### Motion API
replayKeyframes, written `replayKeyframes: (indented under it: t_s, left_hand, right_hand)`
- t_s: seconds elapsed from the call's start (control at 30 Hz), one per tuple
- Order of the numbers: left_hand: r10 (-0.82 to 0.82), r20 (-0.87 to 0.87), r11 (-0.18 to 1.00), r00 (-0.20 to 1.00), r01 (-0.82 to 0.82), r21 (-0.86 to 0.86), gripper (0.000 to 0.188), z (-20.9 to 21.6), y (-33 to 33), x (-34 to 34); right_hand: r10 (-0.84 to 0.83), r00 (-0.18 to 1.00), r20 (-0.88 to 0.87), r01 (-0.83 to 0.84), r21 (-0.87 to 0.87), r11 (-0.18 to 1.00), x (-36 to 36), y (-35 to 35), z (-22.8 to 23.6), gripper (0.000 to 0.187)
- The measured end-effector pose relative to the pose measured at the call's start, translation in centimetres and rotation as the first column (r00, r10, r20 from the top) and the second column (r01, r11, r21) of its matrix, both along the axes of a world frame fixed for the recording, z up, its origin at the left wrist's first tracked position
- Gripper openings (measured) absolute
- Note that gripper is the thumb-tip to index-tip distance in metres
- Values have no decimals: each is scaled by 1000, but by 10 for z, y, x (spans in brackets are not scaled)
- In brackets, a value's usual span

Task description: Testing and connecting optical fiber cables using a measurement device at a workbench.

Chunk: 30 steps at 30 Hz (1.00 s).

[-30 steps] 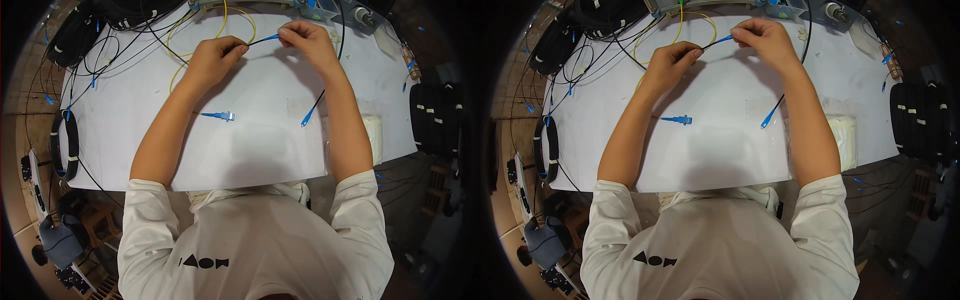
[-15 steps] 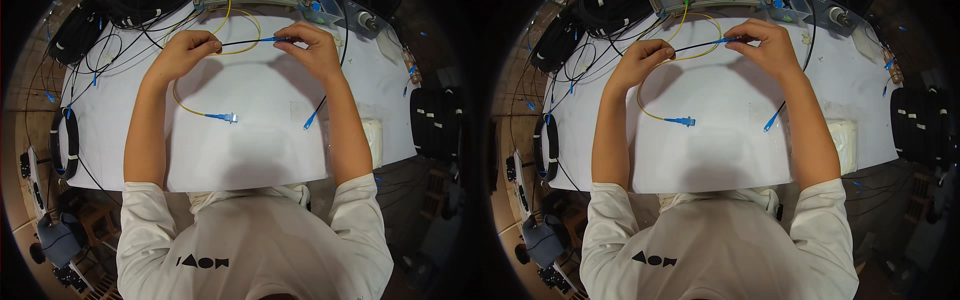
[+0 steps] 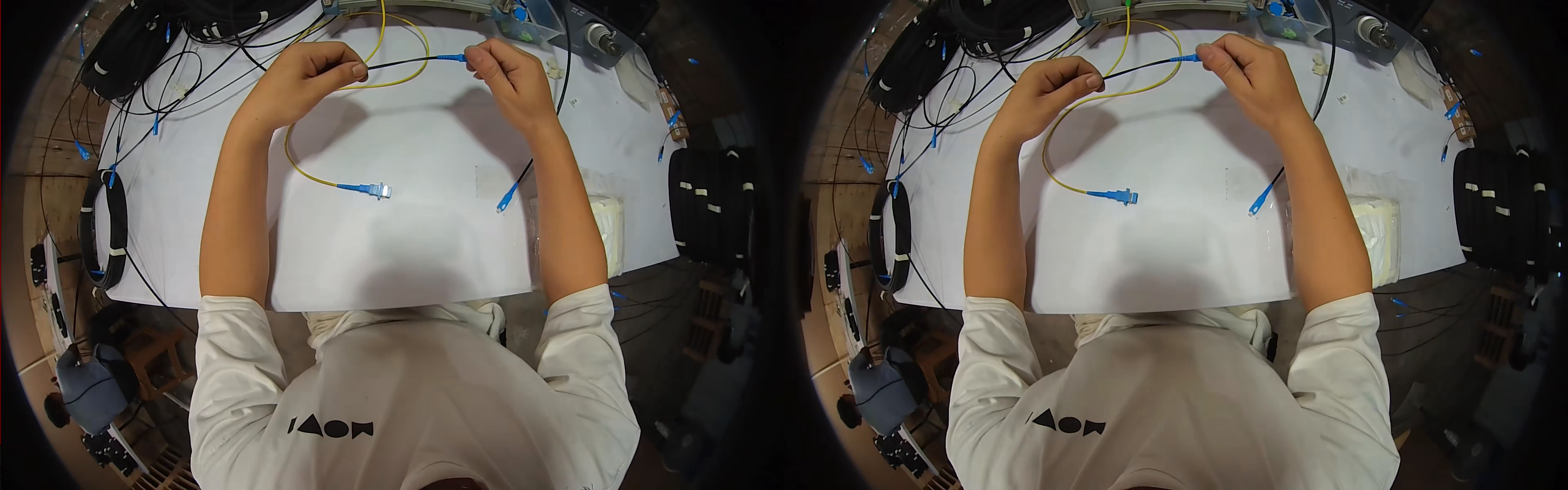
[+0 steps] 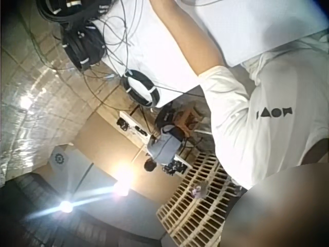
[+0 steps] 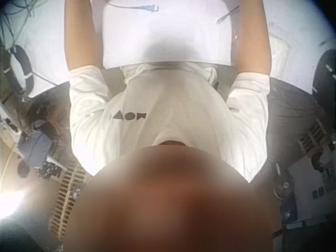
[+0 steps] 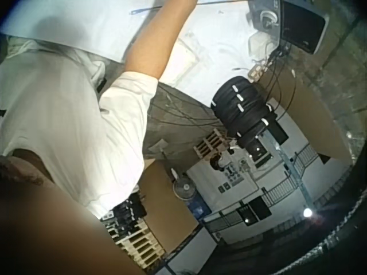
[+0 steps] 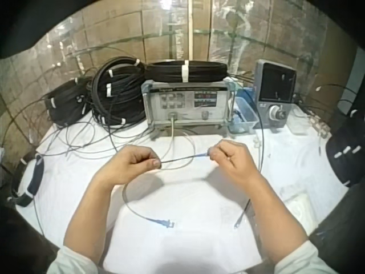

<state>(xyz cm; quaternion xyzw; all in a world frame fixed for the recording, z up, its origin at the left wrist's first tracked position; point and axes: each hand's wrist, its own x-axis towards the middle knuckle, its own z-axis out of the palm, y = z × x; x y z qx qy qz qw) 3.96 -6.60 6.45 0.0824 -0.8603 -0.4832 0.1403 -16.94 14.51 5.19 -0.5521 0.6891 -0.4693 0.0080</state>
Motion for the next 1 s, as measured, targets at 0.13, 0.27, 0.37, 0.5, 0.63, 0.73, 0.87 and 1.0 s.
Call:
replayKeyframes:
  t_s: [0.13,0.27,0.37,0.5,0.63,0.73,0.87,1.0]
  left_hand:
    - [42,59,991,997,-35,-128,19,8,9,-2]
    - [76,-109,937,991,-108,-331,11,7,15,-5]
    - [32,-284,837,958,-181,-517,9,4,17,-9]
    - [-6,-423,698,906,-299,-650,9,1,17,-12]
    - [-20,-467,688,884,-327,-648,9,-1,13,-13]
    - [-23,-467,692,884,-323,-646,9,-3,11,-13]
    - [4,-448,721,894,-313,-619,9,-3,11,-12]
    - [6,-393,747,920,-266,-609,9,-4,14,-13]
  right_hand:
    - [-30,972,234,3,113,994,-3,-1,-11,48]
    - [-43,779,625,-81,168,983,-7,-3,-12,52]
    - [-112,616,780,-127,239,963,-1,-5,-9,55]
    - [-179,434,883,-219,296,930,-3,-5,-8,57]
    - [-201,277,940,-347,293,891,-5,-7,-12,60]
    - [-170,307,936,-358,280,891,-6,-7,-15,62]
    - [-185,362,914,-233,280,931,-11,-5,-14,69]
    - [-211,462,861,-80,278,957,-10,-4,-14,71]
